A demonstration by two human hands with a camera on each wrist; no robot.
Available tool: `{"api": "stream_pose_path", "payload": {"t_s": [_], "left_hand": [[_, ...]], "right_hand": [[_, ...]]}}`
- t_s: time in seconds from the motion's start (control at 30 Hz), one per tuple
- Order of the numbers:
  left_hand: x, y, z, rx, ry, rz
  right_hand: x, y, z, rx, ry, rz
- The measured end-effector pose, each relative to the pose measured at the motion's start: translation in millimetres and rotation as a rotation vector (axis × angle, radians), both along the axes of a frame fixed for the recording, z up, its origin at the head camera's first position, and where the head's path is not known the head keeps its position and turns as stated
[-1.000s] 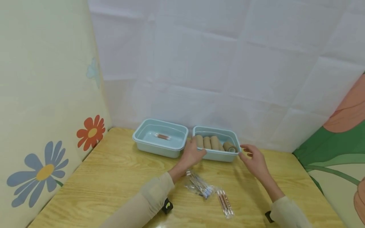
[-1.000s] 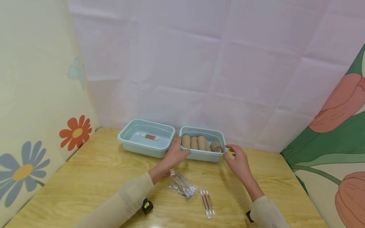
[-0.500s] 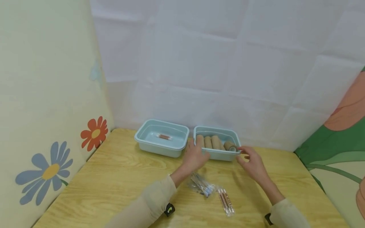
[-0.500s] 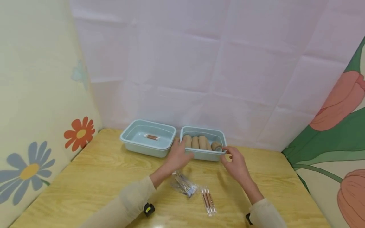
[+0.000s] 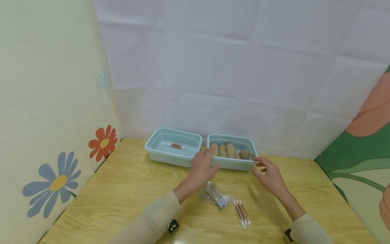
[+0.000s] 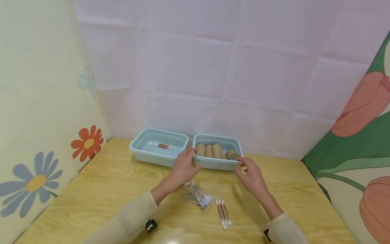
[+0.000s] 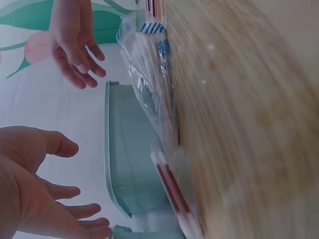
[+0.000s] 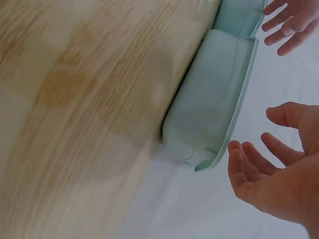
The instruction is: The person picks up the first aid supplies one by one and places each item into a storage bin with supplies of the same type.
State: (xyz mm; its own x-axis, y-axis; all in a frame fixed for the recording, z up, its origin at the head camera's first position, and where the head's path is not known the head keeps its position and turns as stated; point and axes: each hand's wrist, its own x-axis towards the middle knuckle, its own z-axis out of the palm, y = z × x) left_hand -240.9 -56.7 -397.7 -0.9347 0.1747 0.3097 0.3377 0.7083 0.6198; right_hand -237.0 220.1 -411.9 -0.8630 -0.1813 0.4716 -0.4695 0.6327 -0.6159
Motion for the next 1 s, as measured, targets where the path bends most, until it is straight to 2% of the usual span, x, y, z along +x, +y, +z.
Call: {"api": "stream_pose_path", "payload": {"t_s": [0.37,0.67,1.0], "left_hand": [[4.7,-24.7,2.6,-0.03,0.046,0.03],[5.0,-51.4,2.0,0.142,0.073,-0.007],[1.2,-85.4,-5.1,0.215,0.131,0.002]], "right_hand": [[10.1,-4.1,4.3,0.018,-0.051,0.009],[17.8,-7.9,5.6,0.057,-0.125,0.029],[25.2,-13.5,6.6,0.084,-0.191,0.073]]}}
